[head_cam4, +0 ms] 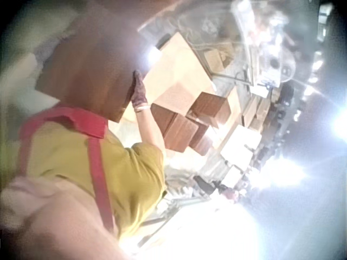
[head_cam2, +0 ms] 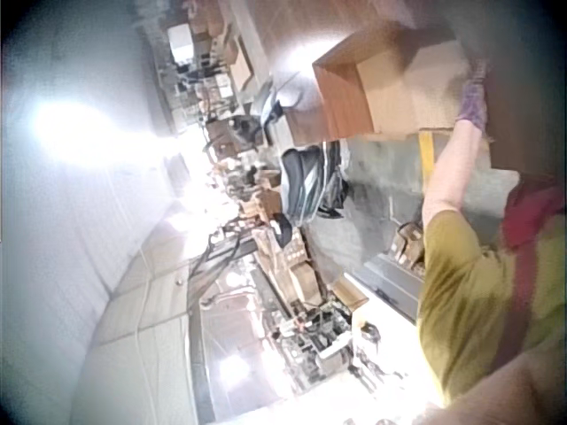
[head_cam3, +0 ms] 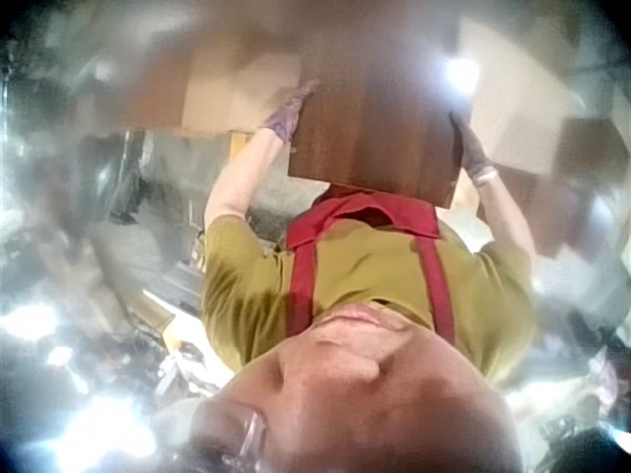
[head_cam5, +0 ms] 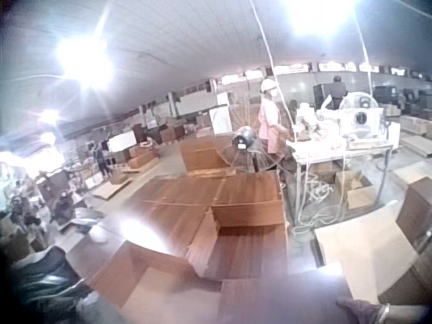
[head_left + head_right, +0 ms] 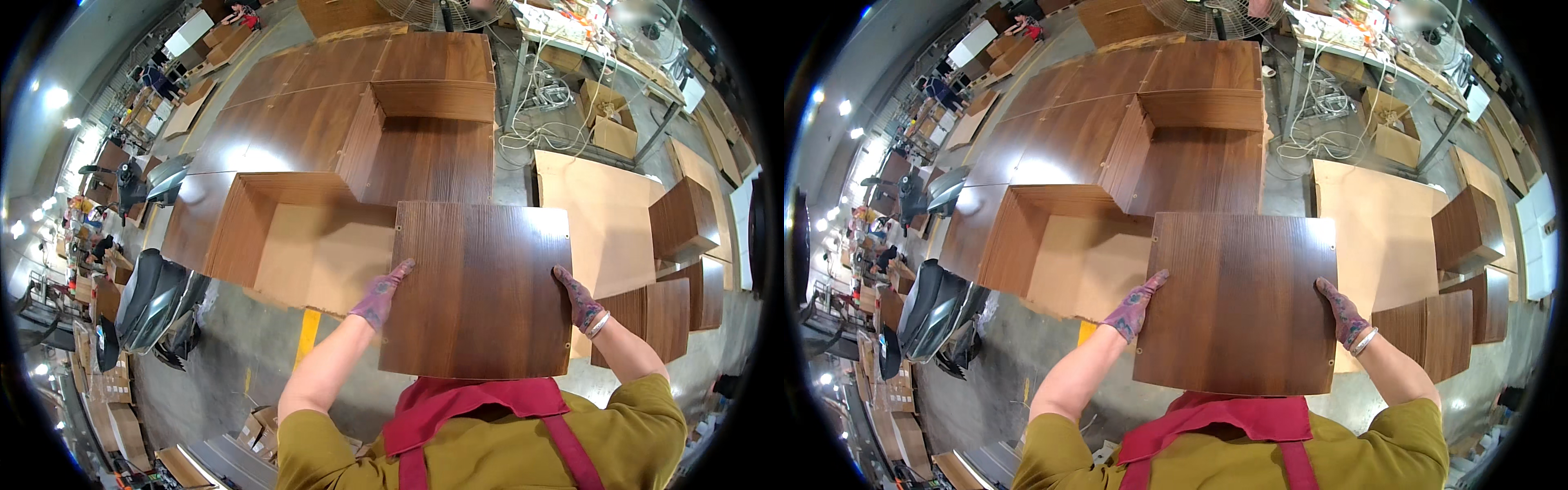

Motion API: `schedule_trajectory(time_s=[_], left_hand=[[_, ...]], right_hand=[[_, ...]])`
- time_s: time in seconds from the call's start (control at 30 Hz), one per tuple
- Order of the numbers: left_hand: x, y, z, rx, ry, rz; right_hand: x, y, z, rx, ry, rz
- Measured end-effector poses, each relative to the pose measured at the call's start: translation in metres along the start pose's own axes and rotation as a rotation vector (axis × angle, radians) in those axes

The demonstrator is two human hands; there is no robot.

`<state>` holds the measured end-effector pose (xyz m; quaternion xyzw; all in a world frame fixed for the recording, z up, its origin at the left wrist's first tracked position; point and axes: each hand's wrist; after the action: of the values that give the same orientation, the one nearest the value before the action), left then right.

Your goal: The person wipes down wooden panels with a cloth and moves them to a stack.

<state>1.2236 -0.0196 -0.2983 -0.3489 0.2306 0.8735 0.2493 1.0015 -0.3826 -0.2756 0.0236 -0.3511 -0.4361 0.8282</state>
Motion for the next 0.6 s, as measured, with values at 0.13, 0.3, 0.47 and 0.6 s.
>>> schedule_trajectory(time_s=[0.13, 0.3, 0.47, 0.6], left_hand=[[-0.019, 0.006, -0.069, 0.008, 0.029, 0.002], [-0.024, -0.005, -0.133, -0.107, 0.114, -0.220], [-0.066, -0.004, -0.180, -0.088, 0.122, -0.262], [-0.062, -0.016, -0.204, -0.125, 0.054, -0.145]], right_hand=[[0.022, -0.021, -0.085, -0.024, 0.000, 0.020], [0.082, -0.001, -0.154, 0.031, 0.063, 0.040], [0.121, 0.007, -0.215, 0.058, 0.072, 0.029], [0.139, 0.026, -0.231, 0.068, 0.075, 0.033]])
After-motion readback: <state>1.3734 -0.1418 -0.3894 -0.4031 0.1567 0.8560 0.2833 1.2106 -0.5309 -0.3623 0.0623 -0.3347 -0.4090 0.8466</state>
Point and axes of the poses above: each hand's wrist, its own z-axis away from the middle knuckle, its own y-axis out of the palm, x = y × z, and after that the axes turned 6 degrees about -z, right-handed
